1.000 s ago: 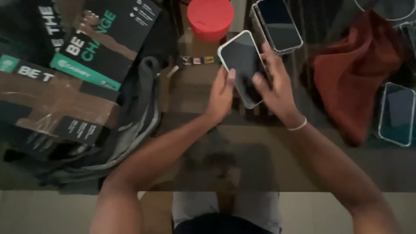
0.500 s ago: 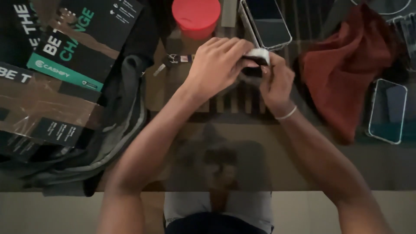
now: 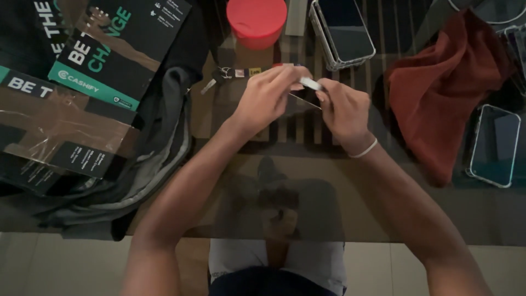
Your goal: The recorder cleans multiple mobile phones and their cases using a cloth.
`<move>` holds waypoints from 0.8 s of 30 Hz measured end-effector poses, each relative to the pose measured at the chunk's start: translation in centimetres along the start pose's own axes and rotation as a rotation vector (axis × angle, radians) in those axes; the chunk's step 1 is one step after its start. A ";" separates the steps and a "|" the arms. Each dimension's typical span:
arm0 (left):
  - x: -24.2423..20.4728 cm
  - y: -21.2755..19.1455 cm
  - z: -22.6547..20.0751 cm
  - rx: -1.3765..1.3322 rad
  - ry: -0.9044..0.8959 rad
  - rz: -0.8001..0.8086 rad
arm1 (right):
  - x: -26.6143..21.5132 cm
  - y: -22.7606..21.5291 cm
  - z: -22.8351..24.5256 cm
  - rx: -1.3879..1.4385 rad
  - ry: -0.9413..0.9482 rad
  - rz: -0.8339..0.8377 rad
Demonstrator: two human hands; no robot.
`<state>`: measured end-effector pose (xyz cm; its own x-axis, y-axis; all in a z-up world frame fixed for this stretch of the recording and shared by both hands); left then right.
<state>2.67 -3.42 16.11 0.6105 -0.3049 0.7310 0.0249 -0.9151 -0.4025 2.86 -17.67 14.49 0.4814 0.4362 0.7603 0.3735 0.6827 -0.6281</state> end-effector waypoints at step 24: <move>-6.3 0.2 19.4 -0.399 -0.854 -0.349 | 0.7 -0.8 -2.6 0.053 0.128 0.014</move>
<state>14.17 3.47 0.79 0.9869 0.1455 0.0702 0.1392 -0.9864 0.0875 4.95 -19.41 15.11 0.5851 0.3698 0.7218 0.3252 0.7083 -0.6265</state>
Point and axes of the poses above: each hand's wrist, its own x-axis towards the middle knuckle, its own y-axis out of the palm, z = x × y, the point moved 10 cm from there along x, towards the middle knuckle, and after that the axes turned 12 degrees about -x, right-handed, at the moved point
